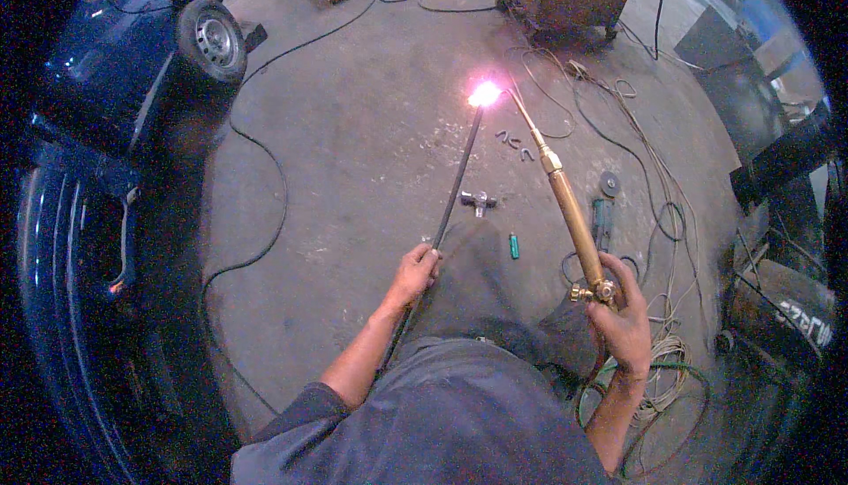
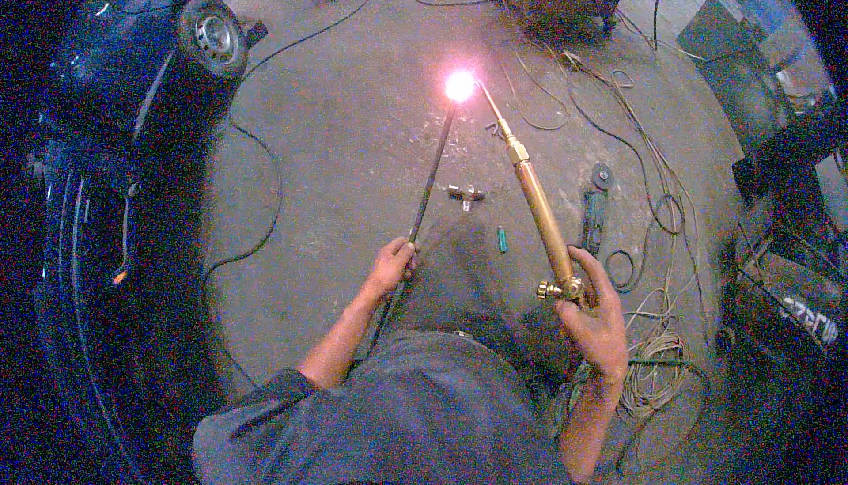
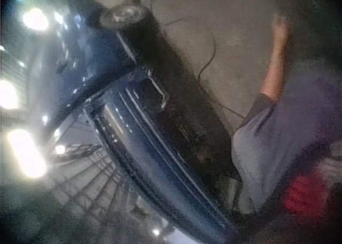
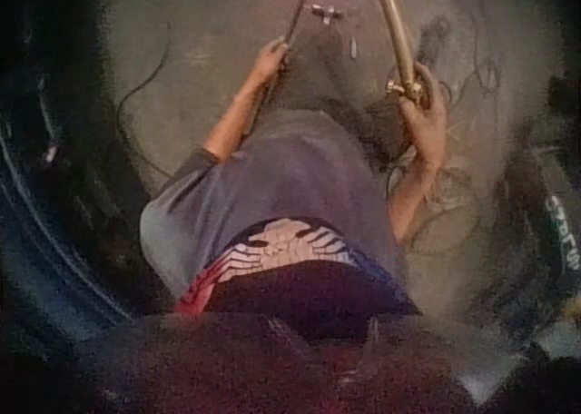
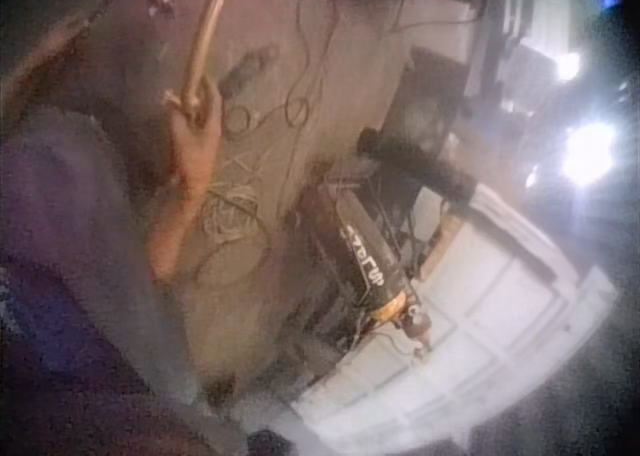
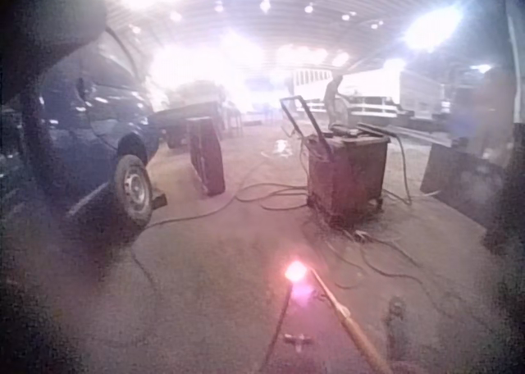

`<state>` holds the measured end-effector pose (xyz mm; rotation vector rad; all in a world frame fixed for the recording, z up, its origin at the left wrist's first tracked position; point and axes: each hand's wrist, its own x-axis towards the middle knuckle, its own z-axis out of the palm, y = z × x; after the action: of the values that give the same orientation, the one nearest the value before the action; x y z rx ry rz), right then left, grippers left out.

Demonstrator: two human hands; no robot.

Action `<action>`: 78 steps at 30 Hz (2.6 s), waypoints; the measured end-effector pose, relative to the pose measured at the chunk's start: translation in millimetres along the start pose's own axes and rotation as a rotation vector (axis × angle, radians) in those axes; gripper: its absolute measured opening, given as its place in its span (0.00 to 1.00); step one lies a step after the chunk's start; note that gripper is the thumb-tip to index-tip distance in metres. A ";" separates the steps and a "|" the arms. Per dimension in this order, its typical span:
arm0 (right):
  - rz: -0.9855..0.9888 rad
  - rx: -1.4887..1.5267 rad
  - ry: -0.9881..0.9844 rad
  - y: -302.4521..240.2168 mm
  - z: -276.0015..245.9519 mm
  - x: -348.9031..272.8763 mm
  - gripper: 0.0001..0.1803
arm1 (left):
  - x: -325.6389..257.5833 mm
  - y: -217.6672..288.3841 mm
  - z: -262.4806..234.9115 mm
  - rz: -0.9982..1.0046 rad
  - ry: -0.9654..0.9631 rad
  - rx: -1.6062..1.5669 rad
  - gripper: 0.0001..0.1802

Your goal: The person ignites a blowtorch and directs the flame onto a long metal rod, moving the flame along its length to heat it. The rod gradually glows red as it is heated.

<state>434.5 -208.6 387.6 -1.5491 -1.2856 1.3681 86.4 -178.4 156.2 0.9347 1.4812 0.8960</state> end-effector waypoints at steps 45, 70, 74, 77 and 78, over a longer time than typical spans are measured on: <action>0.014 0.024 0.026 -0.4 3.9 -0.2 0.36 | -9.9 21.3 3.4 -0.007 -0.013 0.009 0.14; -0.044 0.039 -0.017 7.5 0.9 2.6 0.37 | -8.8 10.0 2.4 0.009 0.024 0.035 0.15; -0.022 0.043 -0.017 6.7 0.7 2.2 0.37 | -9.1 10.7 1.9 0.001 0.017 0.027 0.14; -0.022 0.059 -0.015 6.2 0.7 2.4 0.37 | -9.1 11.2 2.5 -0.004 0.021 0.024 0.14; -0.025 0.064 -0.016 5.6 0.8 2.4 0.37 | -9.7 12.4 3.2 -0.005 0.027 0.018 0.14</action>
<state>434.9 -207.9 381.5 -1.4774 -1.2548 1.3953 91.3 -182.3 171.1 0.9345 1.5161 0.8957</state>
